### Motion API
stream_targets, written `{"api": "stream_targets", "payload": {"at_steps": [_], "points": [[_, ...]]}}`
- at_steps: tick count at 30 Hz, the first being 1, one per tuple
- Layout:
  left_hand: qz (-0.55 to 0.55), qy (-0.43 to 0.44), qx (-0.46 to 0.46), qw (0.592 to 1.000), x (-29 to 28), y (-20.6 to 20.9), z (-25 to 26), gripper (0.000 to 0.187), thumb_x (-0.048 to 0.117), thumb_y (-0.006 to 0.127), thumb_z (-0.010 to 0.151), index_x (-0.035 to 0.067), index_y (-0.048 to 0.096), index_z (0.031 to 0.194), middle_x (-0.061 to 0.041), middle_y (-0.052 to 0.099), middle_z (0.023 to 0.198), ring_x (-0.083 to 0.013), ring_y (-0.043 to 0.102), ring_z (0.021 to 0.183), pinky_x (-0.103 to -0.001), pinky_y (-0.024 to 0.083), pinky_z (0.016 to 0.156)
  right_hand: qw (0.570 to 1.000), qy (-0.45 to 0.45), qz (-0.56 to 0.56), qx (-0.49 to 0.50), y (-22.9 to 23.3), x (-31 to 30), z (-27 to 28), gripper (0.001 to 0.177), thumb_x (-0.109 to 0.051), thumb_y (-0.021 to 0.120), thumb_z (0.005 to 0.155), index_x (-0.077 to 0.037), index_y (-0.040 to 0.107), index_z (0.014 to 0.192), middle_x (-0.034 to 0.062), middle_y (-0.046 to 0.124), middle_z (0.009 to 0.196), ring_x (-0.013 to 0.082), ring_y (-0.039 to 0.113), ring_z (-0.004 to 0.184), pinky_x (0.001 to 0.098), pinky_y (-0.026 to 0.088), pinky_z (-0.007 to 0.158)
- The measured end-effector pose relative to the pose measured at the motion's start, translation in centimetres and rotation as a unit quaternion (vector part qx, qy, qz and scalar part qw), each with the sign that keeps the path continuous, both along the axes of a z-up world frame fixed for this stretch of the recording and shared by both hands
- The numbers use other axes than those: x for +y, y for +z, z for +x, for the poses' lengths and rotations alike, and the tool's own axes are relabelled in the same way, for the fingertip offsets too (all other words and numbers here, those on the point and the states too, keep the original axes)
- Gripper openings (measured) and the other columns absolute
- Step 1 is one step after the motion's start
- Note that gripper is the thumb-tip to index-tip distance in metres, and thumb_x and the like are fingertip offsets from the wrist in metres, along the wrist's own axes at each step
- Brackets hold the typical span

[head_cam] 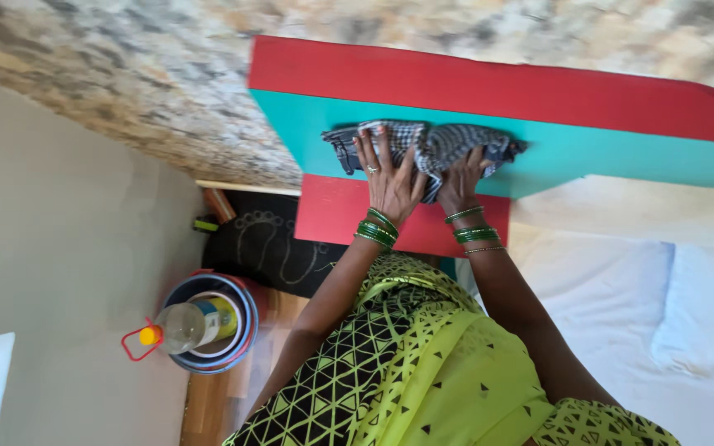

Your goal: The person wipes the underside of a red and teal painted shelf with a checkered cloth. The camera is positioned below the shelf, showing the hands moving the cloth back and forth along the surface.

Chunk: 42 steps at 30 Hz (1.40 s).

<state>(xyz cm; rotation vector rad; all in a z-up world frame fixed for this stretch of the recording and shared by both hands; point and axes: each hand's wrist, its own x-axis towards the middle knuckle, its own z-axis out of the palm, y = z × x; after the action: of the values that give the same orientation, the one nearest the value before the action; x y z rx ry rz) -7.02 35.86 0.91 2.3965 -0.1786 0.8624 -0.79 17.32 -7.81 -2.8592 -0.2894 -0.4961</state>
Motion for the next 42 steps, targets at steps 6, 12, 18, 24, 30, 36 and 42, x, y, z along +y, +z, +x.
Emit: {"api": "stream_targets", "payload": {"at_steps": [6,12,18,24,30,36,42], "points": [[0.137,-0.033,-0.001,0.99,-10.0,1.1,1.4,0.056,0.063,0.054,0.105,0.05,0.038,0.158,-0.015,0.002,0.173,-0.0471,-0.004,0.158,-0.073,-0.004,0.125,0.968,-0.102,0.161,-0.165,-1.3,-13.6,0.3,0.094,-0.046,0.057,0.11,0.013,0.004,0.161,0.0424,0.01,0.164,0.0536,0.01,0.157,0.0662,0.006,0.128],[0.13,-0.076,-0.06,0.987,-20.2,2.9,2.9,0.059,0.064,0.044,0.11,0.058,0.014,0.161,-0.012,-0.01,0.174,-0.0517,-0.003,0.152,-0.082,0.007,0.114,0.945,-0.164,0.18,-0.217,-1.0,-25.4,1.6,0.084,-0.042,0.048,0.114,0.006,-0.001,0.162,0.036,0.006,0.166,0.0461,0.015,0.157,0.0571,0.014,0.131],[0.263,-0.239,0.14,0.924,-29.0,3.9,4.8,0.075,0.032,0.056,0.106,0.055,0.012,0.161,0.005,0.011,0.175,-0.039,0.047,0.138,-0.062,0.055,0.09,0.74,-0.019,0.626,-0.244,-3.4,-34.7,4.6,0.069,-0.034,0.041,0.115,-0.003,0.001,0.162,0.0212,0.015,0.169,0.0325,0.031,0.155,0.0479,0.029,0.131],[0.213,-0.186,0.101,0.954,-32.1,0.4,3.8,0.072,0.032,0.064,0.099,0.05,0.028,0.158,0.01,0.028,0.17,-0.0287,0.054,0.131,-0.062,0.054,0.096,0.78,0.009,0.586,-0.217,-5.8,-33.6,4.3,0.062,-0.025,0.038,0.119,-0.002,0.005,0.165,0.0182,0.016,0.174,0.0282,0.031,0.158,0.0437,0.021,0.137],[0.222,-0.086,0.244,0.94,-29.5,-6.0,2.5,0.045,0.04,0.054,0.099,0.028,0.056,0.143,0.002,0.041,0.155,-0.0455,0.034,0.149,-0.08,0.02,0.112,0.914,-0.076,0.318,-0.242,-4.4,-27.1,0.3,0.079,-0.034,0.058,0.103,0.002,0.019,0.161,0.0389,0.015,0.164,0.0512,0.017,0.154,0.0621,0.011,0.128],[0.007,0.007,0.102,0.995,-28.2,-8.0,0.3,0.051,0.029,0.043,0.103,0.021,0.053,0.153,-0.017,0.033,0.169,-0.0553,0.005,0.159,-0.079,-0.004,0.126,0.999,0.005,0.049,-0.008,0.3,-21.8,-3.3,0.065,-0.042,0.064,0.094,-0.024,0.051,0.155,0.0491,0.037,0.139,0.0687,0.02,0.14,0.0789,0.013,0.112],[0.022,0.041,-0.003,0.999,-28.5,-3.5,1.8,0.068,0.061,0.055,0.096,0.025,0.049,0.153,-0.023,0.003,0.171,-0.0598,-0.009,0.153,-0.082,-0.007,0.12,0.98,0.021,0.16,-0.115,6.0,-23.1,-2.0,0.071,-0.051,0.068,0.093,-0.02,0.048,0.153,0.0381,0.038,0.151,0.0626,0.026,0.143,0.0764,0.02,0.111]]}}
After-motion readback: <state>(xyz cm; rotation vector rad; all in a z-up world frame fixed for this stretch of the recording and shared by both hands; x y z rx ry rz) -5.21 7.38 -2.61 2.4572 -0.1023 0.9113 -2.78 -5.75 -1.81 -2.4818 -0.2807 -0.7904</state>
